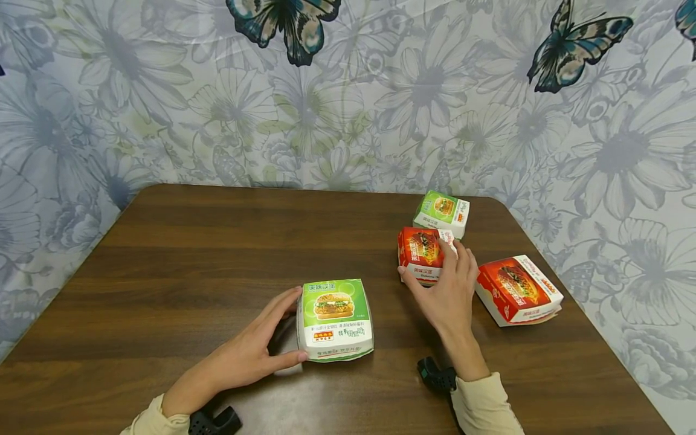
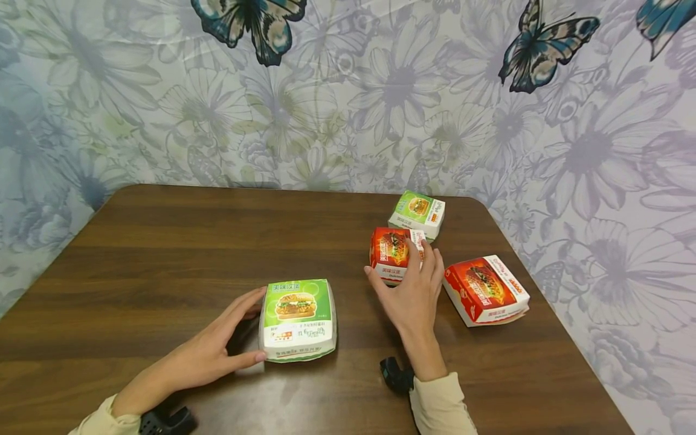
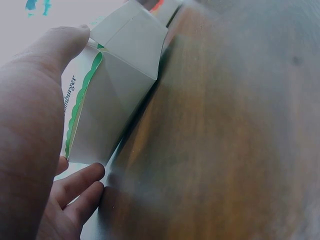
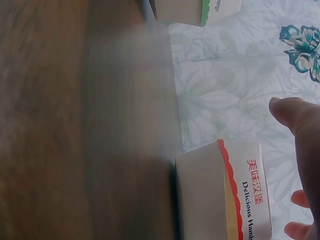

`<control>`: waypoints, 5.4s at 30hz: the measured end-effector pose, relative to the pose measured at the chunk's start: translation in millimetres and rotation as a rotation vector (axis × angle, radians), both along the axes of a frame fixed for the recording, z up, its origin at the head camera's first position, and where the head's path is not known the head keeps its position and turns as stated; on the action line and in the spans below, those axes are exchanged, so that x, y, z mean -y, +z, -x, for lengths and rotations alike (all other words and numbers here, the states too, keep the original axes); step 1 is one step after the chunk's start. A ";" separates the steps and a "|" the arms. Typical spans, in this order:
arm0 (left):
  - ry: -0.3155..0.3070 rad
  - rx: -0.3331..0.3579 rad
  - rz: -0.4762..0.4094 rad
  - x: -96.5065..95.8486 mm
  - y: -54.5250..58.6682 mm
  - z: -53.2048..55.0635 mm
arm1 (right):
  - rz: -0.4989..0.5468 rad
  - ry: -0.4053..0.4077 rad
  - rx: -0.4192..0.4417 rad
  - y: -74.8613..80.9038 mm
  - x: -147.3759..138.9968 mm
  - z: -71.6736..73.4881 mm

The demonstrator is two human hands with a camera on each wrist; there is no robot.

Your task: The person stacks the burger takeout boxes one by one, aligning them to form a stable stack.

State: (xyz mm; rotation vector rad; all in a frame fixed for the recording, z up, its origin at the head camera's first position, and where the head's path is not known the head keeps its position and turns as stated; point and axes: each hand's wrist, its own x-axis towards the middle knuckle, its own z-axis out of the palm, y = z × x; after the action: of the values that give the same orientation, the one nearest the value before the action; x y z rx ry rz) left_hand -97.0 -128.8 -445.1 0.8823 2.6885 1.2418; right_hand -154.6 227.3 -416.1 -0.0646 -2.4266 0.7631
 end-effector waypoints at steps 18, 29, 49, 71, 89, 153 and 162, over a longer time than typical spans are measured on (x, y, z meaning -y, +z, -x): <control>-0.006 0.004 -0.005 -0.2 0.4 0.2 | 0.005 -0.031 0.101 -4.8 -5.0 2.6; -0.007 0.005 -0.005 -0.2 0.9 -0.4 | 0.030 -0.028 0.165 -8.2 -6.4 4.3; -0.007 0.016 -0.005 -0.1 2.6 -0.3 | 0.034 -0.028 0.182 -12.6 -8.3 7.7; -0.006 0.006 -0.003 0.6 0.7 1.1 | 0.043 -0.023 0.178 -14.9 -9.7 9.3; -0.007 0.008 -0.007 0.3 0.9 0.3 | 0.072 -0.012 0.179 -13.7 -9.4 9.0; -0.004 0.011 0.004 0.5 1.4 0.7 | 0.081 0.070 -0.025 5.2 -4.1 -0.2; -0.008 0.024 0.002 -0.1 1.7 1.1 | 0.076 0.092 -0.053 7.2 -5.1 -0.9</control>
State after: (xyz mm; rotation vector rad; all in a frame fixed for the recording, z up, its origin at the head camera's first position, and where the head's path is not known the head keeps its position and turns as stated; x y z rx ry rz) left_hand -98.1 -128.7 -443.5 0.8718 2.6643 1.2394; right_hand -153.7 232.4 -408.9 0.0369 -2.3637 0.8874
